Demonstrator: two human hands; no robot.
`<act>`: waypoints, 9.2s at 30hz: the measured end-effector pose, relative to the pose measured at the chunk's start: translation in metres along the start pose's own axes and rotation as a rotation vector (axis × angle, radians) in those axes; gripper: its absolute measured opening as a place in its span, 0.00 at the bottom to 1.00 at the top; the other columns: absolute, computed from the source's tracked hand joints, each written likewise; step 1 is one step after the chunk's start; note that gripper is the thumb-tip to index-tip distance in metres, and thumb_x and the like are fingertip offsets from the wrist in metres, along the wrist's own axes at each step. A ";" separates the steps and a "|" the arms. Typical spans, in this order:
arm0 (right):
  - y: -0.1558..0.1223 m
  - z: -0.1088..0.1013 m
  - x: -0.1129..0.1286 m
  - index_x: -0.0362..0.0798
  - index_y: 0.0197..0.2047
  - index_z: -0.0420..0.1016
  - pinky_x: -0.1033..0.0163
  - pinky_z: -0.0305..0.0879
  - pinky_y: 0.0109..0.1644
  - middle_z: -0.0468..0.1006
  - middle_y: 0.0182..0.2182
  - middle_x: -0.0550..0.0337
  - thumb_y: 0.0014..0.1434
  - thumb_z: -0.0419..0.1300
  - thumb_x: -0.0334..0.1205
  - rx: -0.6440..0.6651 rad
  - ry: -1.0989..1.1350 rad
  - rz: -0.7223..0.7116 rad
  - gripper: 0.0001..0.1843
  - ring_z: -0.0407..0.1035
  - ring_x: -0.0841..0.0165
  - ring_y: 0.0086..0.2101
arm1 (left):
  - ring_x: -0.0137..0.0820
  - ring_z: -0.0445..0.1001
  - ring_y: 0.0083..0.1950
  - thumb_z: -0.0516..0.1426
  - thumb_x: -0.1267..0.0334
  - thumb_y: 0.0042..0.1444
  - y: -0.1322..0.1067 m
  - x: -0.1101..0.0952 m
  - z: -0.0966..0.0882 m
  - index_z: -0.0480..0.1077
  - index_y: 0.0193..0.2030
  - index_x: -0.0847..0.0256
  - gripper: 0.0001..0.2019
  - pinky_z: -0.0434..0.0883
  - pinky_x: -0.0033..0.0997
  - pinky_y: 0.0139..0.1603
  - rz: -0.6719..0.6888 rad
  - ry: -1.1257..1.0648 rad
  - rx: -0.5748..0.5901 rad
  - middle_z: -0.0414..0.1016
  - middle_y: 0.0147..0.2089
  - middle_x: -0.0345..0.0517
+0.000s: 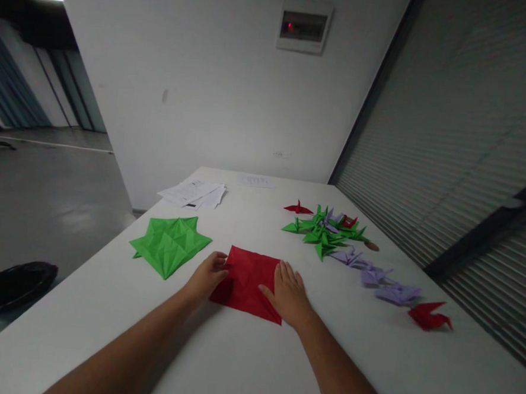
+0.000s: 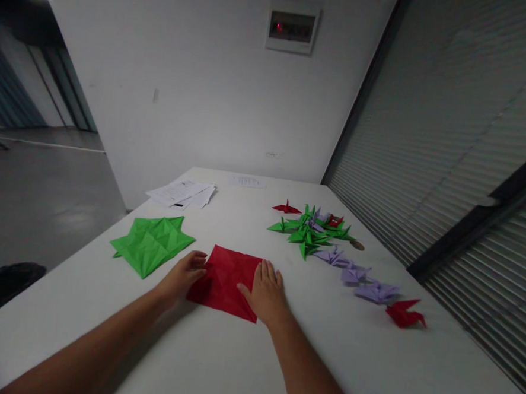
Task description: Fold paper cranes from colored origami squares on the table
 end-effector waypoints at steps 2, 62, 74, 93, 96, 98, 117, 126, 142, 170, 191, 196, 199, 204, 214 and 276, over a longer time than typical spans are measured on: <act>0.000 0.000 0.000 0.31 0.74 0.53 0.40 0.35 0.74 0.48 0.73 0.32 0.67 0.42 0.68 0.000 0.004 -0.001 0.51 0.41 0.47 0.73 | 0.39 0.80 0.45 0.68 0.63 0.43 -0.003 0.001 0.002 0.70 0.46 0.58 0.22 0.74 0.36 0.43 -0.048 -0.122 0.007 0.78 0.45 0.50; 0.036 -0.131 -0.254 0.40 0.44 0.84 0.56 0.69 0.42 0.83 0.41 0.35 0.61 0.54 0.29 -0.109 -0.264 0.529 0.16 0.79 0.53 0.40 | 0.39 0.78 0.39 0.62 0.64 0.54 0.006 0.002 -0.024 0.72 0.36 0.59 0.04 0.65 0.31 0.35 -0.008 1.159 0.081 0.80 0.38 0.49; 0.016 -0.189 -0.201 0.44 0.42 0.79 0.59 0.60 0.37 0.82 0.38 0.45 0.66 0.58 0.38 -0.405 -0.308 0.340 0.10 0.75 0.56 0.38 | 0.34 0.77 0.34 0.58 0.66 0.58 0.022 -0.064 -0.136 0.66 0.42 0.57 0.06 0.65 0.28 0.33 0.000 0.862 -0.356 0.79 0.35 0.42; -0.022 -0.193 -0.018 0.50 0.36 0.78 0.60 0.73 0.37 0.81 0.32 0.56 0.60 0.61 0.39 -0.511 0.468 -0.309 0.05 0.76 0.63 0.32 | 0.38 0.77 0.46 0.63 0.51 0.57 -0.022 -0.083 0.041 0.70 0.50 0.59 0.19 0.72 0.38 0.46 0.036 -0.013 0.361 0.78 0.46 0.52; -0.034 -0.176 0.018 0.51 0.37 0.77 0.61 0.72 0.36 0.80 0.32 0.56 0.61 0.61 0.35 -0.480 0.505 -0.425 0.04 0.74 0.63 0.32 | 0.38 0.77 0.49 0.71 0.56 0.49 -0.035 -0.069 0.083 0.67 0.53 0.57 0.27 0.70 0.38 0.50 -0.081 -0.321 0.391 0.77 0.49 0.53; -0.040 -0.162 0.036 0.51 0.38 0.77 0.60 0.71 0.38 0.79 0.33 0.56 0.61 0.59 0.31 -0.470 0.500 -0.488 0.07 0.74 0.62 0.34 | 0.36 0.76 0.47 0.71 0.57 0.48 -0.037 -0.063 0.095 0.67 0.53 0.57 0.28 0.70 0.36 0.48 -0.078 -0.424 0.354 0.76 0.46 0.49; -0.045 -0.066 0.021 0.52 0.37 0.66 0.61 0.68 0.37 0.71 0.30 0.63 0.54 0.61 0.34 -0.631 0.907 -0.073 0.08 0.70 0.64 0.33 | 0.33 0.73 0.38 0.61 0.67 0.47 -0.040 -0.024 0.087 0.71 0.37 0.60 0.08 0.68 0.29 0.39 -0.015 -0.329 0.151 0.75 0.38 0.44; -0.024 -0.029 0.000 0.48 0.31 0.72 0.63 0.66 0.32 0.73 0.23 0.66 0.50 0.71 0.45 -0.365 1.408 0.152 0.13 0.69 0.67 0.26 | 0.28 0.72 0.32 0.64 0.68 0.45 -0.040 -0.013 0.092 0.67 0.37 0.59 0.12 0.66 0.27 0.34 -0.200 -0.614 0.137 0.73 0.32 0.38; -0.020 -0.017 0.014 0.48 0.30 0.74 0.65 0.69 0.34 0.79 0.29 0.64 0.43 0.80 0.40 -0.075 2.050 0.228 0.19 0.73 0.70 0.30 | 0.30 0.73 0.35 0.65 0.72 0.42 -0.040 -0.025 0.097 0.73 0.36 0.60 0.12 0.69 0.28 0.38 -0.253 -0.864 0.348 0.73 0.33 0.41; -0.031 -0.054 0.034 0.48 0.30 0.78 0.61 0.64 0.41 0.76 0.31 0.57 0.64 0.62 0.47 -0.255 1.059 -0.280 0.14 0.70 0.64 0.36 | 0.28 0.68 0.30 0.71 0.68 0.39 -0.028 -0.020 0.077 0.68 0.24 0.62 0.15 0.63 0.28 0.36 -0.026 -0.402 0.081 0.74 0.26 0.39; -0.030 -0.014 0.017 0.47 0.34 0.80 0.62 0.69 0.36 0.85 0.33 0.54 0.39 0.80 0.42 0.124 1.972 0.342 0.19 0.76 0.66 0.29 | 0.29 0.70 0.32 0.73 0.61 0.43 -0.021 -0.014 0.082 0.69 0.31 0.61 0.17 0.62 0.28 0.35 0.011 -0.343 0.322 0.74 0.31 0.41; -0.029 -0.019 0.016 0.47 0.34 0.81 0.60 0.69 0.35 0.84 0.32 0.56 0.41 0.79 0.45 0.104 1.896 0.287 0.19 0.75 0.66 0.29 | 0.36 0.70 0.35 0.69 0.62 0.47 -0.016 -0.026 0.067 0.74 0.28 0.60 0.09 0.64 0.32 0.37 0.187 0.057 0.195 0.75 0.30 0.45; -0.027 -0.030 0.010 0.46 0.28 0.79 0.61 0.67 0.35 0.79 0.27 0.60 0.47 0.75 0.49 -0.052 1.598 0.170 0.16 0.71 0.66 0.28 | 0.40 0.70 0.42 0.70 0.69 0.41 -0.027 -0.053 0.060 0.78 0.34 0.56 0.12 0.65 0.34 0.44 0.402 0.237 0.067 0.77 0.38 0.48; -0.031 -0.051 0.015 0.47 0.28 0.78 0.63 0.62 0.33 0.75 0.24 0.61 0.56 0.66 0.46 -0.233 1.144 -0.048 0.12 0.68 0.66 0.28 | 0.32 0.68 0.33 0.69 0.63 0.48 -0.046 -0.062 0.076 0.76 0.47 0.57 0.18 0.64 0.30 0.35 0.388 0.218 0.188 0.76 0.39 0.44; -0.028 -0.041 0.015 0.48 0.29 0.75 0.62 0.66 0.38 0.80 0.31 0.58 0.59 0.65 0.51 -0.199 1.178 -0.091 0.15 0.71 0.64 0.32 | 0.35 0.73 0.34 0.61 0.53 0.61 -0.028 -0.044 0.060 0.76 0.31 0.59 0.12 0.65 0.32 0.36 0.233 0.047 0.107 0.76 0.30 0.44; -0.018 -0.023 -0.010 0.47 0.26 0.76 0.62 0.72 0.43 0.79 0.27 0.62 0.45 0.79 0.44 -0.033 1.888 0.206 0.17 0.72 0.68 0.33 | 0.25 0.62 0.26 0.65 0.55 0.55 -0.018 -0.037 0.055 0.61 0.31 0.59 0.17 0.61 0.24 0.26 -0.011 -0.727 0.142 0.61 0.26 0.33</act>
Point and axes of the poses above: each hand's wrist, its own y-axis towards the middle knuckle, its own z-axis out of the palm, x = y × z, the point moved 8 cm from there along y, towards the middle knuckle
